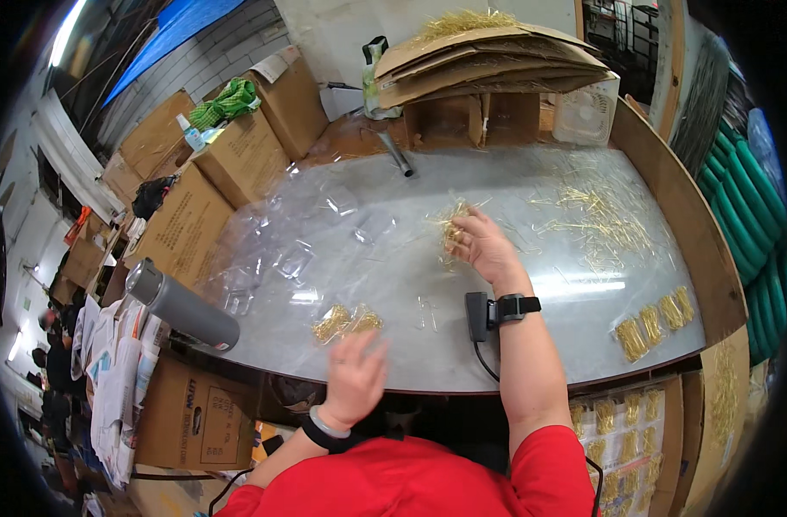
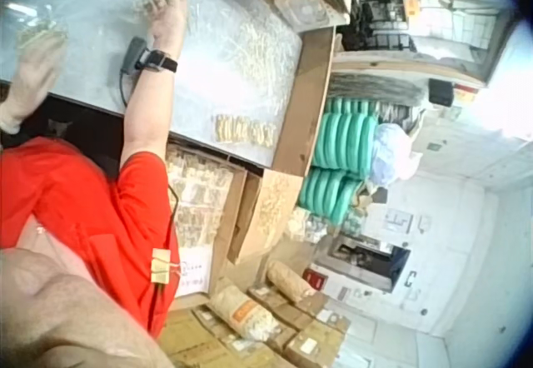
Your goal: Sorting and putting small gold-colored metal parts into individual plastic bags.
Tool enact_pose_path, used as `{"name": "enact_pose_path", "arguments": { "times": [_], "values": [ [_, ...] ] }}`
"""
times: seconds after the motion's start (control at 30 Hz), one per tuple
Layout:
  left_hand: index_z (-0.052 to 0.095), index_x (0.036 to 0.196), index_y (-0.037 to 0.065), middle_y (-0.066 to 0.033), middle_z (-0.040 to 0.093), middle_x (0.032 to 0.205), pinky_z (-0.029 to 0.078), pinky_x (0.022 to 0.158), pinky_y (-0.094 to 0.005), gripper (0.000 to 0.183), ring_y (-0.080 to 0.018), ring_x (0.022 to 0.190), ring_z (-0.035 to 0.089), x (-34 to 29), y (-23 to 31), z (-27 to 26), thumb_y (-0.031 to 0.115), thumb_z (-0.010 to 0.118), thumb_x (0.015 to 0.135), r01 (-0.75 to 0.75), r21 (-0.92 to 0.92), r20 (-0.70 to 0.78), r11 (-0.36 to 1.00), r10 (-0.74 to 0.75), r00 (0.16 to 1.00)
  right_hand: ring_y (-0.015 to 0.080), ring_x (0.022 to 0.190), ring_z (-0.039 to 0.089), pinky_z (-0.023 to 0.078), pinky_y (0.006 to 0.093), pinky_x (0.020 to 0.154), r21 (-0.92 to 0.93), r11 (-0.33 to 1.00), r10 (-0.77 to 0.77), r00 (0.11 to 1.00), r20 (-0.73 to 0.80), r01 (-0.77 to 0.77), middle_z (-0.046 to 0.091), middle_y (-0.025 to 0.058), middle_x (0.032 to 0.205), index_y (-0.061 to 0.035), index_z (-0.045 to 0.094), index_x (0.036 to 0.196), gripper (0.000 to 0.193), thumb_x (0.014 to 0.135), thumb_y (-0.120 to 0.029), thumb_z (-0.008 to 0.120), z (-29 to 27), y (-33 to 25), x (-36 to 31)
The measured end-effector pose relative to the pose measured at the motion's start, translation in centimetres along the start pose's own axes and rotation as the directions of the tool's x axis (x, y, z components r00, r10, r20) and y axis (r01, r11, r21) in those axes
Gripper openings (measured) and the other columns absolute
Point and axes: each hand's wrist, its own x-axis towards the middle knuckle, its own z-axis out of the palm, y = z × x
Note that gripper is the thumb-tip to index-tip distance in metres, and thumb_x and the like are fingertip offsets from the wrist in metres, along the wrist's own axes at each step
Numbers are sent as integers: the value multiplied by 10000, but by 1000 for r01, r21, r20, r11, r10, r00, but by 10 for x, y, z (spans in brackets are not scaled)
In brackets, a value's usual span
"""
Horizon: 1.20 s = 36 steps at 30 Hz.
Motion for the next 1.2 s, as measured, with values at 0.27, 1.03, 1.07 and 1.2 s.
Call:
{"name": "enact_pose_path", "arguments": {
  "times": [0.27,1.03,1.07,1.2],
  "values": [
    [591,1287,16,-182,533,1359,415,1085,-479,453,-365,1285,491,13,17,32,204,707,891,-246,-506,126,827,353,927,167,967,640,562,328,801,-206,979,-15,1000,-21,10,643,38,1093,-53,460,1424,574,906,-118,697,5,-8,7],
    [626,1089,6,-152,580,1184,447,976,-431,299,-338,1134,530,10,11,44,161,715,850,-124,-592,98,796,223,970,226,899,660,550,420,913,115,991,-55,993,-100,67,675,90,968,-41,614,1120,221,923,-114,685,-7,-10,-4],
    [625,1082,13,-140,581,1167,449,957,-432,289,-326,1112,534,10,11,46,159,714,848,-134,-596,72,792,219,973,202,909,657,534,375,904,-431,901,-107,986,-129,42,688,90,1007,-18,596,1222,327,920,-115,679,-7,-8,-4],
    [620,1101,16,-139,581,1168,440,967,-434,307,-320,1121,535,8,9,45,165,711,848,-109,-581,83,807,192,978,146,961,641,485,274,868,-825,565,-159,978,-132,-20,707,81,1091,2,502,1448,557,931,-152,637,17,-17,-16]
  ]
}}
